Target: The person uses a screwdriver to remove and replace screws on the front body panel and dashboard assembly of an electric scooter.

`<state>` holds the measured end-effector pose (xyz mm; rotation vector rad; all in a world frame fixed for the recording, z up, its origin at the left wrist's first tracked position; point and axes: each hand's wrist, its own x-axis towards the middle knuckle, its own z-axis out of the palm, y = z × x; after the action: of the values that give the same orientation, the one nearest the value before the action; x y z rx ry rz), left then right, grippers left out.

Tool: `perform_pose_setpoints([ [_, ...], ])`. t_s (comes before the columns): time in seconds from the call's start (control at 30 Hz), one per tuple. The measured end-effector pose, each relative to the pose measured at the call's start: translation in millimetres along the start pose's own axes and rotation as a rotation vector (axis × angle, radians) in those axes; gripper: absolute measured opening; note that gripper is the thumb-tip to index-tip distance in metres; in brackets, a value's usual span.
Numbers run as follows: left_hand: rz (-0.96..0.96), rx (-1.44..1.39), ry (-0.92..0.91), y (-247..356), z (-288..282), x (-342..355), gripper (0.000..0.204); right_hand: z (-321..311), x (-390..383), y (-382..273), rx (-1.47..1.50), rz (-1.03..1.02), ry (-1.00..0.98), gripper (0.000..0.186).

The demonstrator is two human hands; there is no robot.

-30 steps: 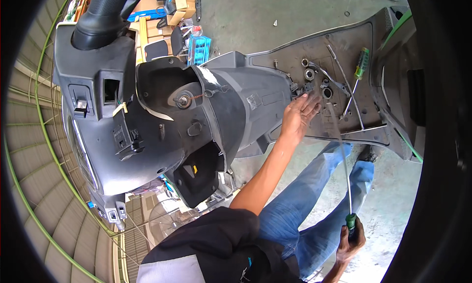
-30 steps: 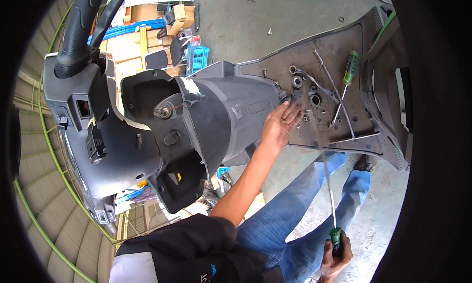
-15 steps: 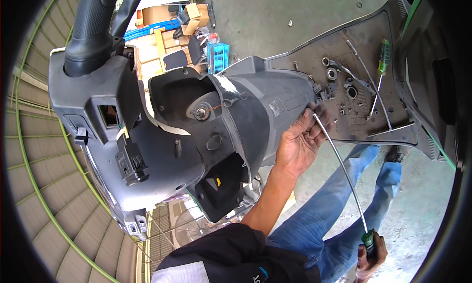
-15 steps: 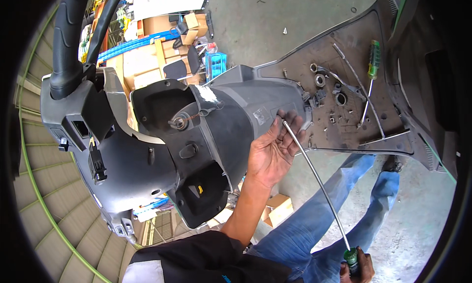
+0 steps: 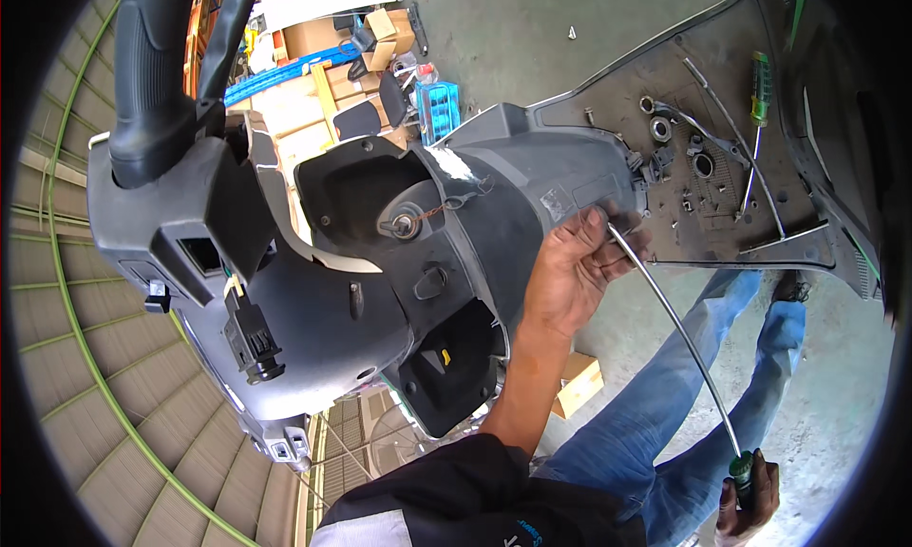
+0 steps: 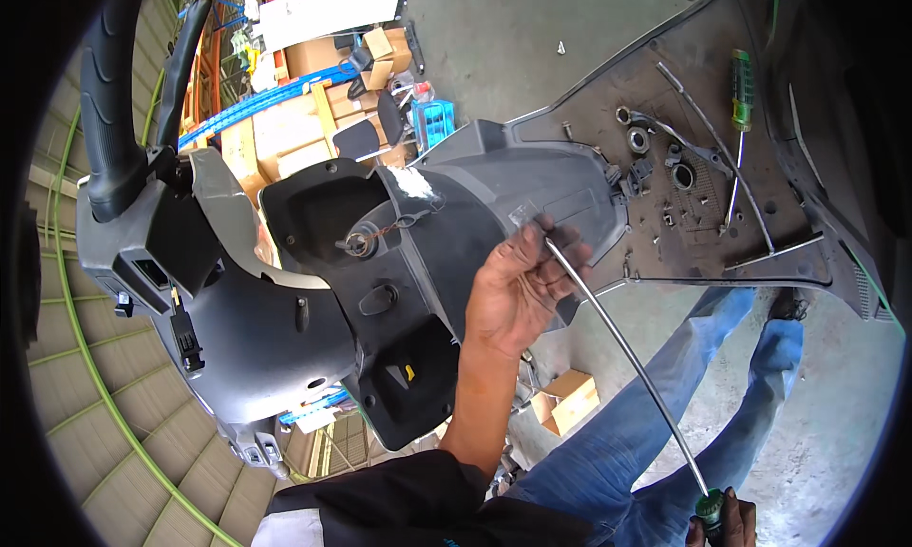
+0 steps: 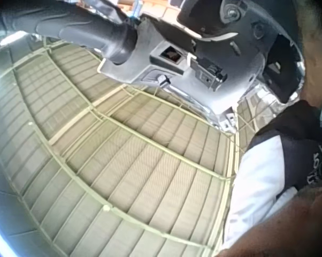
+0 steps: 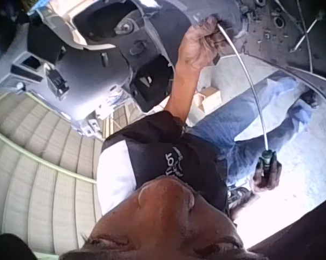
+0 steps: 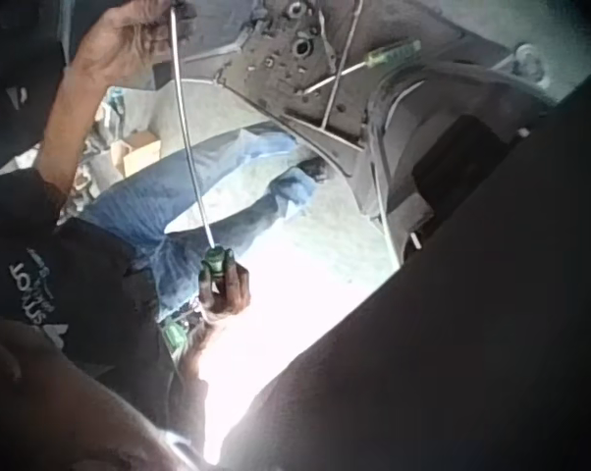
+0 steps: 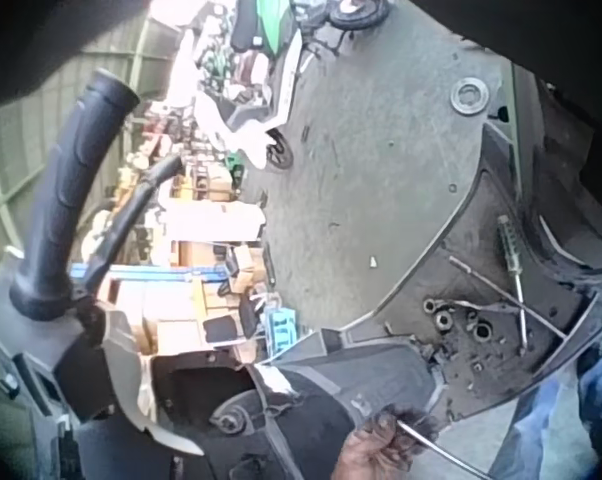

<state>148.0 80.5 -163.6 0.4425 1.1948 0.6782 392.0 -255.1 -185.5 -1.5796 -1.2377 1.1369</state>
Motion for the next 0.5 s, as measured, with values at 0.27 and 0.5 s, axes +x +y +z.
perform_pose_setpoints([
  [0.27,-0.039,0.094,0.045,-0.5,-0.3,-5.3,0.024,-6.5,9.9,-11.9,0.094,0.306,0.034,0.037],
  [0.5,0.078,-0.115,0.019,-4.9,-0.1,-31.0,0.023,-16.2,-2.1,-20.1,0.257,0.372,-0.021,0.036],
])
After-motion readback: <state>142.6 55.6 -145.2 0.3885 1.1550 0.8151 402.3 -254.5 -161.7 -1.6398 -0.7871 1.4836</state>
